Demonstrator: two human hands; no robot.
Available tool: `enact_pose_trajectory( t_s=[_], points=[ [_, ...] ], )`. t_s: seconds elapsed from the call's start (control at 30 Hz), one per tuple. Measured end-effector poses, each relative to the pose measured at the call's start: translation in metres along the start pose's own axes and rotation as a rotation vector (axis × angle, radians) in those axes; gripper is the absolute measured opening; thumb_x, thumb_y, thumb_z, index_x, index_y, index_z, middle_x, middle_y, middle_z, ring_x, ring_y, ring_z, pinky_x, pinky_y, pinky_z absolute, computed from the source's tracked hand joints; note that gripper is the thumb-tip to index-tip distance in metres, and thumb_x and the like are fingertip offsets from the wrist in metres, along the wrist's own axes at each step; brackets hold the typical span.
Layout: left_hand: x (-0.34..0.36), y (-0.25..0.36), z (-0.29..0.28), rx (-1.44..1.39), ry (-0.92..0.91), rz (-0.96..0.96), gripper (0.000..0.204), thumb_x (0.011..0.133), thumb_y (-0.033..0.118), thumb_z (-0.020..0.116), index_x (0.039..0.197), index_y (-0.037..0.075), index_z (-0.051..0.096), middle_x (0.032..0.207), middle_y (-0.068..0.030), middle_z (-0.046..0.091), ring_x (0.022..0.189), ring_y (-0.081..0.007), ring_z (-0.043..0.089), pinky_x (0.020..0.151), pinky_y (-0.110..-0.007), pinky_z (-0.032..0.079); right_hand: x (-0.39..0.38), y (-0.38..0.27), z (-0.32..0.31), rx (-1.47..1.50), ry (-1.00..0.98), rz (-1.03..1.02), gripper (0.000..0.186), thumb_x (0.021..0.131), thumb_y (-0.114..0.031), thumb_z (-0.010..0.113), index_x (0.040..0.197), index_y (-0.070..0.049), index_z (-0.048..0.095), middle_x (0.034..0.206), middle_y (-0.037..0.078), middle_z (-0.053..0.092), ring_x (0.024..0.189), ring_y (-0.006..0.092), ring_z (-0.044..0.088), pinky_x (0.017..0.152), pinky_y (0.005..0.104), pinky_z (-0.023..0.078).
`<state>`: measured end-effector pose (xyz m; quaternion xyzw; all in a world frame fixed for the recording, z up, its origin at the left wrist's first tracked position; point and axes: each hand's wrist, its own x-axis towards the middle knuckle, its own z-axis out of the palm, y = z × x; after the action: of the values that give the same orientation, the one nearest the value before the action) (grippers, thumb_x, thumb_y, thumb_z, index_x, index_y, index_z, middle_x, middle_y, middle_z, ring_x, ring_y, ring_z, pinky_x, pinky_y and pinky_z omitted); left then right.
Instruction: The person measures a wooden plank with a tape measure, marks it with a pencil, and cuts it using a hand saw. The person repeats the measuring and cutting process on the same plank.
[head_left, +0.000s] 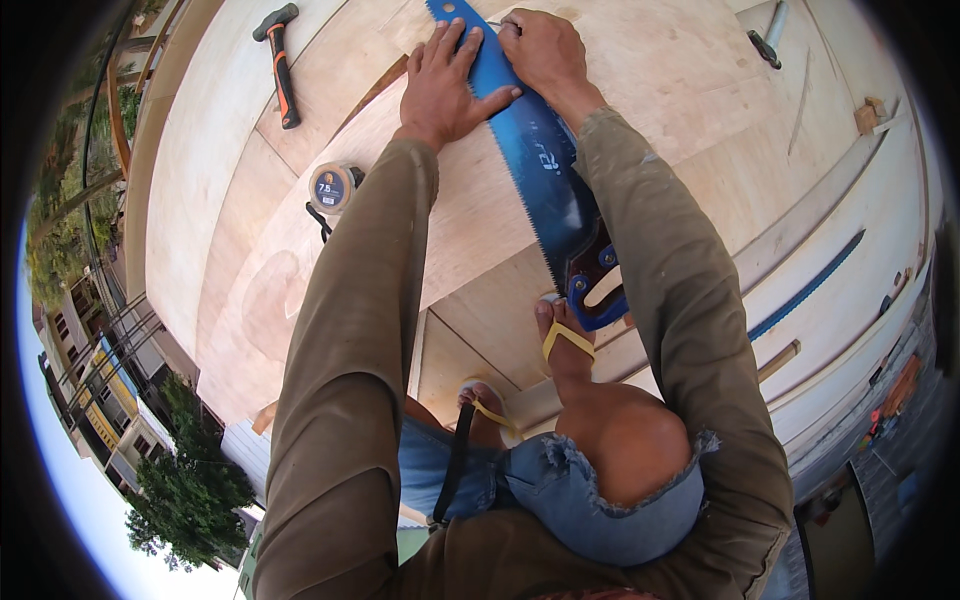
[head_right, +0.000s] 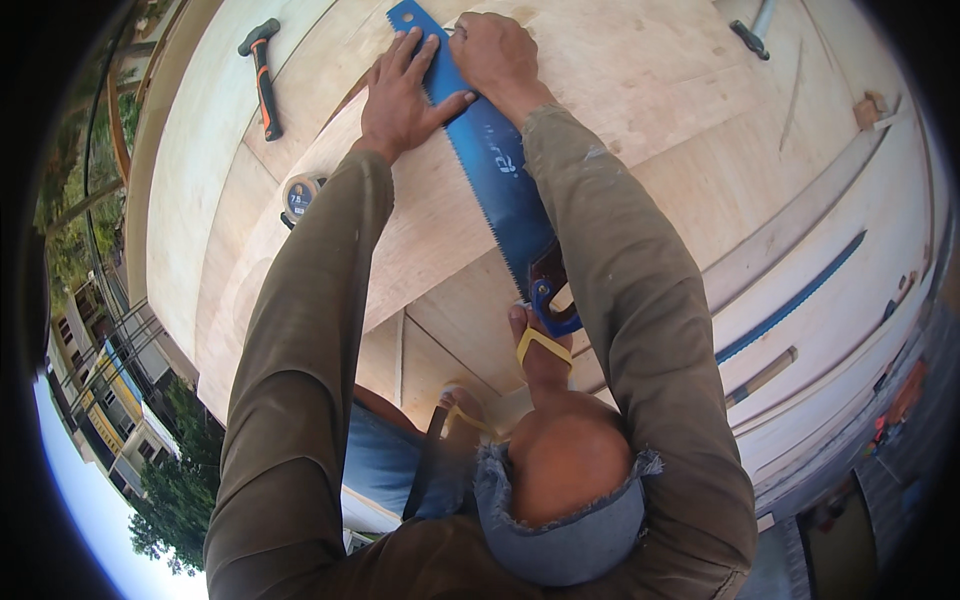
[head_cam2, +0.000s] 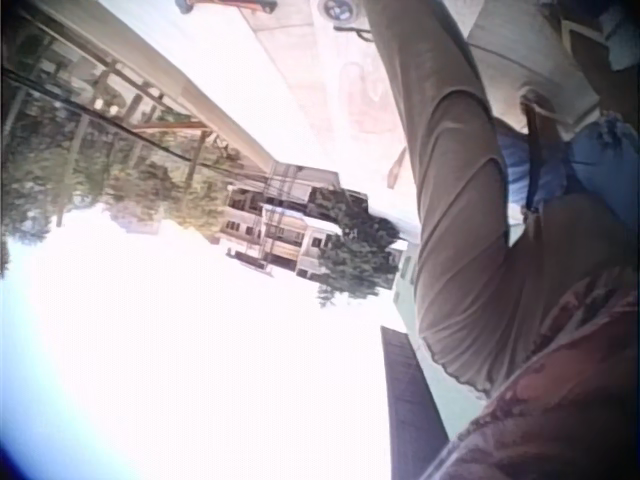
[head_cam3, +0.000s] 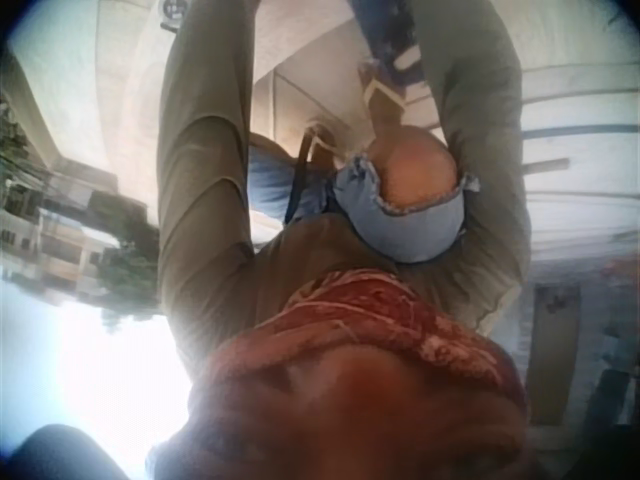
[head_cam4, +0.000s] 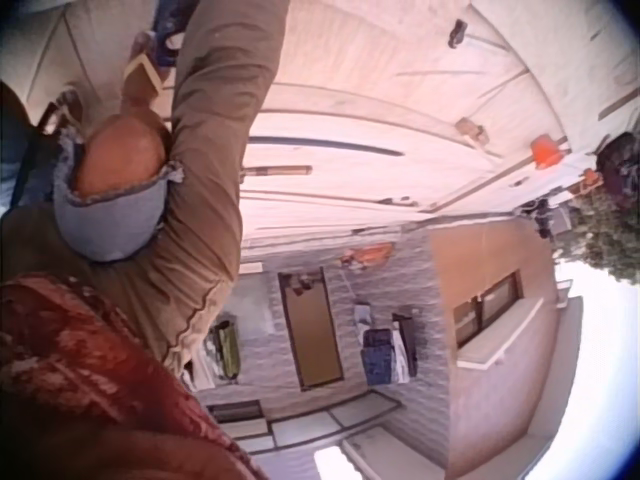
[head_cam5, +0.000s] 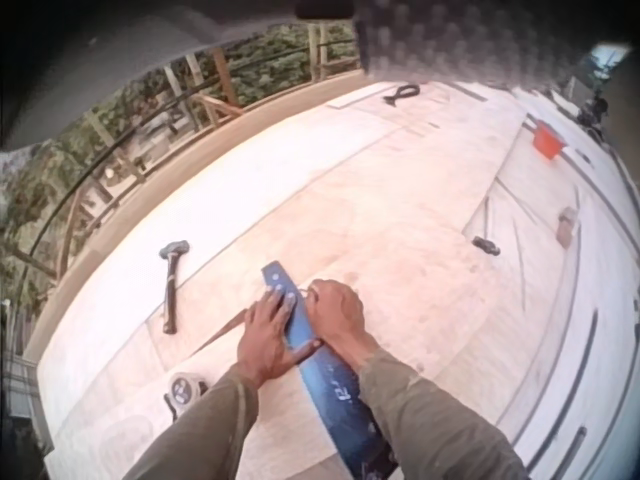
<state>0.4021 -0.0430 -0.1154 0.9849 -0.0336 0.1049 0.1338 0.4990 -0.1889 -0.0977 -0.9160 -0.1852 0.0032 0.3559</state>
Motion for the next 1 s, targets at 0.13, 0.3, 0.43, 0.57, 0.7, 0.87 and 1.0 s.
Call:
enact_pose_trajectory(
  t_s=[0.13,0.3,0.43,0.57,0.7,0.87,1.0],
  points=[
    [0.000,0.001,-0.001,0.017,-0.005,-0.006,0.097,0.081,0.073,0.068,0.149,0.007,0.047,0.158,-0.0180,0.039,0.149,-0.0361,0.030,0.121,-0.050,0.024,0.003,0.000,-0.004,-0.034,-0.049,-0.063,0.022,0.091,-0.024,0.059,0.091,-0.008,0.073,0.091,0.018,0.073,0.090,0.0397,0.070,0.078,0.0497,0.056],
    [0.000,0.001,0.003,0.061,-0.008,-0.009,0.099,0.081,0.076,0.065,0.150,0.008,0.047,0.158,-0.0171,0.039,0.149,-0.0355,0.030,0.122,-0.049,0.024,0.017,0.000,-0.003,-0.086,-0.043,-0.222,0.020,0.088,-0.019,0.057,0.085,-0.006,0.072,0.089,0.021,0.072,0.088,0.0411,0.070,0.077,0.0513,0.056],
    [0.001,0.002,0.001,0.096,-0.009,0.009,0.098,0.082,0.078,0.063,0.151,0.010,0.047,0.158,-0.0165,0.039,0.150,-0.0344,0.029,0.123,-0.049,0.024,0.032,0.000,-0.002,-0.204,-0.130,-0.330,0.021,0.089,-0.017,0.055,0.085,-0.004,0.071,0.088,0.023,0.072,0.087,0.0404,0.070,0.077,0.0511,0.056],
    [0.002,0.004,-0.006,-0.053,0.021,0.052,0.089,0.082,0.060,0.072,0.141,-0.005,0.051,0.148,-0.0254,0.046,0.139,-0.0436,0.039,0.116,-0.056,0.029,0.014,0.010,-0.021,-0.255,-0.275,-0.356,0.021,0.089,-0.018,0.055,0.087,-0.005,0.071,0.089,0.023,0.072,0.088,0.0413,0.071,0.078,0.0504,0.056],
    [0.004,0.008,-0.011,-0.002,-0.013,0.024,0.095,0.078,0.061,0.076,0.142,-0.004,0.050,0.149,-0.0262,0.044,0.140,-0.0422,0.038,0.117,-0.052,0.029,-0.047,0.019,-0.053,-0.278,-0.307,-0.272,0.020,0.093,-0.020,0.056,0.095,-0.007,0.071,0.091,0.017,0.073,0.088,0.0373,0.070,0.075,0.0484,0.056],
    [0.005,0.011,-0.013,0.000,-0.047,-0.006,0.095,0.078,0.061,0.075,0.143,-0.004,0.049,0.151,-0.0254,0.042,0.142,-0.0417,0.036,0.118,-0.051,0.027,-0.117,0.030,-0.105,-0.253,-0.382,-0.241,0.013,0.092,-0.015,0.057,0.089,-0.006,0.065,0.084,0.014,0.068,0.080,0.0353,0.069,0.068,0.0479,0.054],
    [0.005,0.010,-0.013,-0.001,-0.048,-0.011,0.094,0.079,0.061,0.074,0.143,-0.003,0.049,0.151,-0.0248,0.041,0.142,-0.0415,0.035,0.118,-0.052,0.028,-0.180,0.037,-0.152,-0.298,-0.524,-0.090,0.014,0.093,-0.014,0.060,0.099,-0.006,0.069,0.086,0.016,0.069,0.080,0.0372,0.067,0.069,0.0459,0.054]
  ],
)
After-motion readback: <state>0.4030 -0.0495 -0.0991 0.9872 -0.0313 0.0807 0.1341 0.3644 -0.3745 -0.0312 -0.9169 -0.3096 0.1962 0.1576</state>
